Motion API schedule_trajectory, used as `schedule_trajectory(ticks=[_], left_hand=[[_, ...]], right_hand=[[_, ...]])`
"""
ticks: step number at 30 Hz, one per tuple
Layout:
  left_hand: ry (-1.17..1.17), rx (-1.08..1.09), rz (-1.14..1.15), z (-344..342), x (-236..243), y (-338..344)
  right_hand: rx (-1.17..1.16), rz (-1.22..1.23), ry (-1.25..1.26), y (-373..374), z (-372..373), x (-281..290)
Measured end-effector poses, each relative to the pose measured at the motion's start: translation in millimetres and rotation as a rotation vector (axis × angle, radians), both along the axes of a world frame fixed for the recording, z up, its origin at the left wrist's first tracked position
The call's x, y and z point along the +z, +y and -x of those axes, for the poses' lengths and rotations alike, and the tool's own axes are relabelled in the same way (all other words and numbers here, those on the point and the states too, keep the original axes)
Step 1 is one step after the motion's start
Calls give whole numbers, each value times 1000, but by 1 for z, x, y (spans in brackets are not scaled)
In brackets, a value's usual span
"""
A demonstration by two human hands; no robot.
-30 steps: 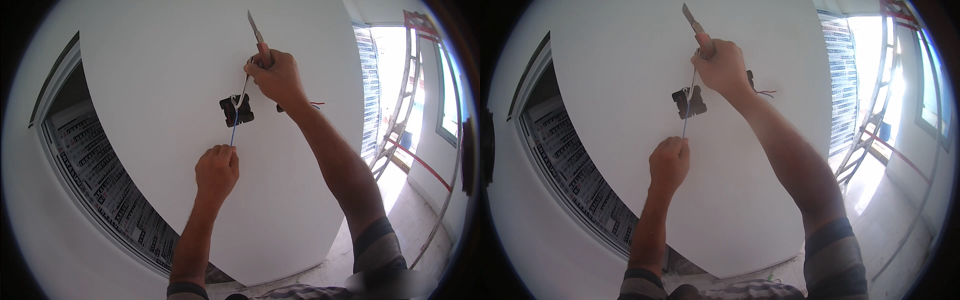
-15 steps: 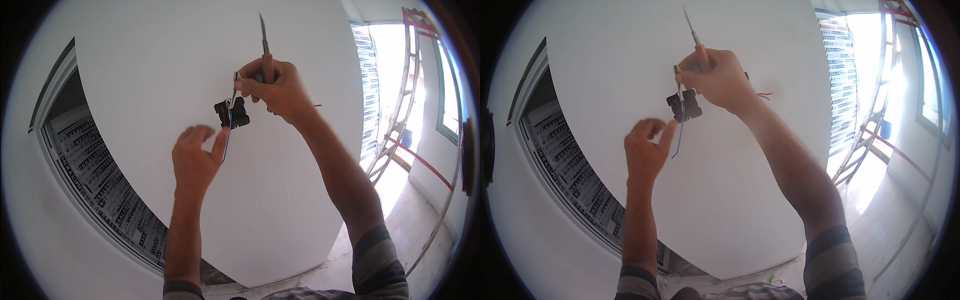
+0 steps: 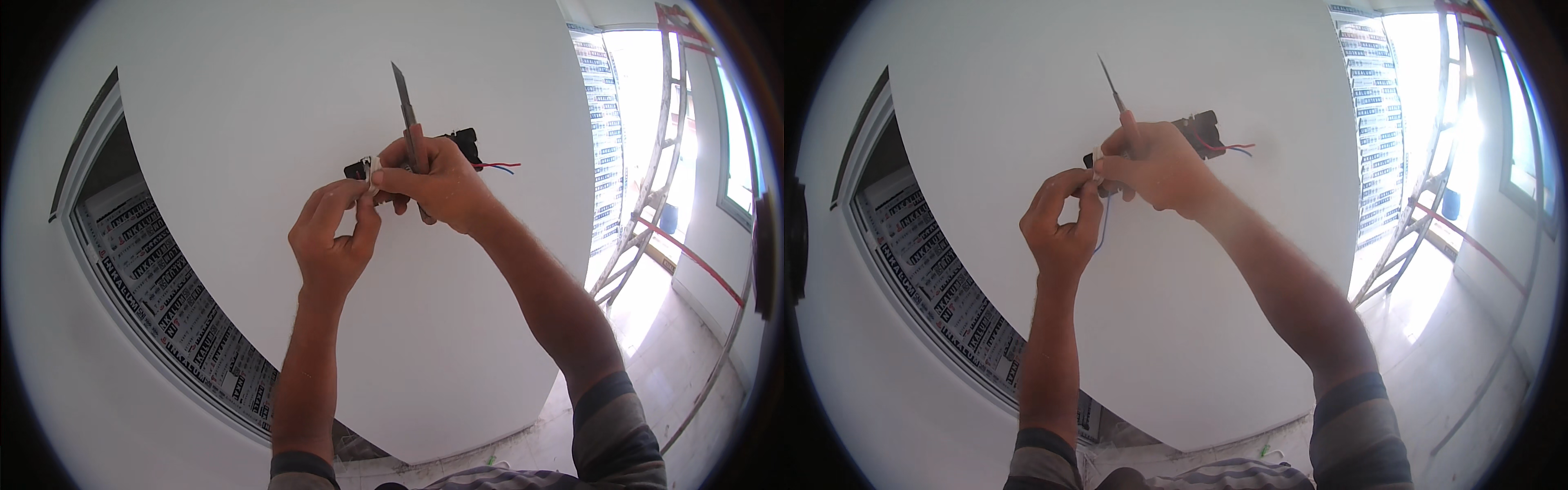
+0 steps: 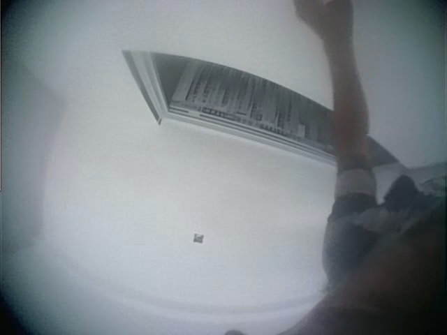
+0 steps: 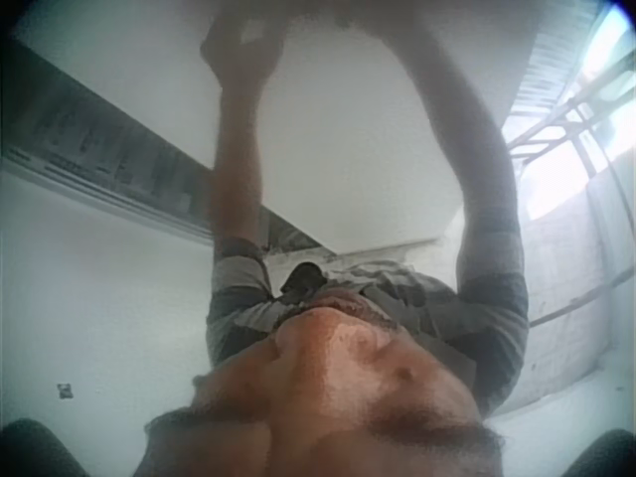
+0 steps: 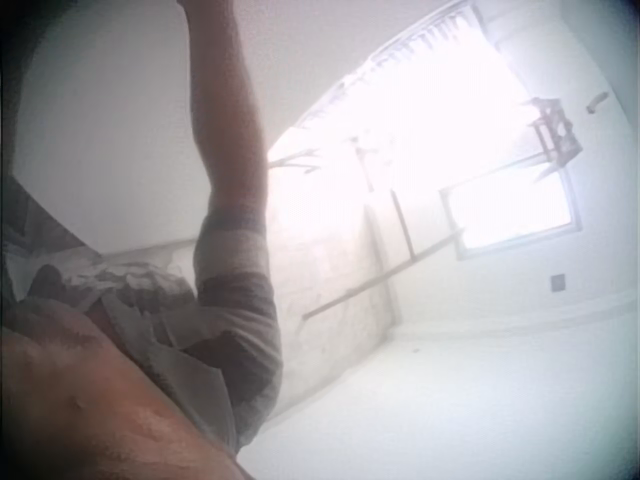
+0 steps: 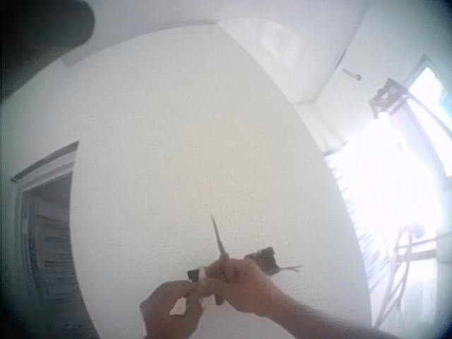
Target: The person strips and prepares electrical wires in wall boxes, then unpacks and handles new electrical outlet components. The person uses a screwdriver and utility knife to manipulate wires and tools, and later uses pliers to cut wires.
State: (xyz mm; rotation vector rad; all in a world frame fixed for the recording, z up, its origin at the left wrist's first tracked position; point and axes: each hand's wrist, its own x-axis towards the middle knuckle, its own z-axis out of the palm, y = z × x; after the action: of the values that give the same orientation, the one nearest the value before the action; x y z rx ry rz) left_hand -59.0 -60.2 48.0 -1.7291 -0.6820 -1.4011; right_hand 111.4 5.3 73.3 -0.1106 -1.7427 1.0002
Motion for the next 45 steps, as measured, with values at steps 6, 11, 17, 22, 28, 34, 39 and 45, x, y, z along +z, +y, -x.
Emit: schedule_trajectory(ticks=[6, 11, 17, 22, 28, 34, 39, 45], left_hand=[[66, 42, 57, 33, -44, -1], [122, 86, 144, 49, -58, -2], [132, 170, 128, 55, -58, -2], [91, 200, 177, 55, -51, -6], [-40, 112, 531, 34, -15, -33], [-494, -154, 1073, -2, 45, -32], [-430, 370, 828, -10, 40, 1], [-365, 708, 746, -35, 27, 20]], right_hand=[[-235, 25, 412, 24, -1, 21], [-120, 198, 457, 21, 8, 33], [-2, 285, 276, 14, 15, -9], [83, 406, 309, -11, 8, -50], [-39, 381, -175, -52, -46, -119], [-65, 538, -257, -32, -90, -191], [-15, 671, -284, -21, -127, -243], [27, 808, -417, -16, -141, -291]])
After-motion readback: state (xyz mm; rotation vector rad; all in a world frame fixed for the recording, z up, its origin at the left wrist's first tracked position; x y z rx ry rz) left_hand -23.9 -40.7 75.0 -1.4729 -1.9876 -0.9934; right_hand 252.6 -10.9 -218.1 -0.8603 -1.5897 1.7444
